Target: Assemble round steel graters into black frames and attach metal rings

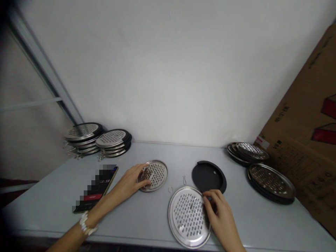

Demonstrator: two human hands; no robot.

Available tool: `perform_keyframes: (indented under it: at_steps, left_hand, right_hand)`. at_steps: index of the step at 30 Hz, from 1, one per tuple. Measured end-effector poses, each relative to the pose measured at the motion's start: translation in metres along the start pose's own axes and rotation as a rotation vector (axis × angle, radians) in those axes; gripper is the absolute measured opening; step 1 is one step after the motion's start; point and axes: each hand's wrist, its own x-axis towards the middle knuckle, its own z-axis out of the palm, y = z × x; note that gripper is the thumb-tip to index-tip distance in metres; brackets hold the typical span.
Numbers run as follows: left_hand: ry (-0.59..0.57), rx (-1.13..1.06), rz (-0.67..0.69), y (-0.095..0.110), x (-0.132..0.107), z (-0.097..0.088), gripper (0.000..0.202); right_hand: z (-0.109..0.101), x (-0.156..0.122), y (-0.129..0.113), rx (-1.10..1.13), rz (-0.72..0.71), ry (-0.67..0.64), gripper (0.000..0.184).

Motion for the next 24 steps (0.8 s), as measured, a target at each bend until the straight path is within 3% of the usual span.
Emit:
perform_keyframes:
  at_steps: [7,12,24]
  left_hand:
    - [-0.005,0.015,0.014,-0.0012,0.0027,-0.0020,0.046]
    - [-0.074,0.038,0.022,0.0034,0.0033,-0.0057,0.042]
    - [-0.124,-0.040,0.047,0.0000,0.0039,-0.0030,0.062]
  right_hand:
    - [-0.0001,0.0000,0.0013,0.010,-0.004,-0.013,0.027]
    - [-0.0008,-0.0008,0.0021,0.010,0.010,-0.035,0.027]
    - [-0.0013,0.0000,-0.0002,0.031,0.031,-0.054,0.028]
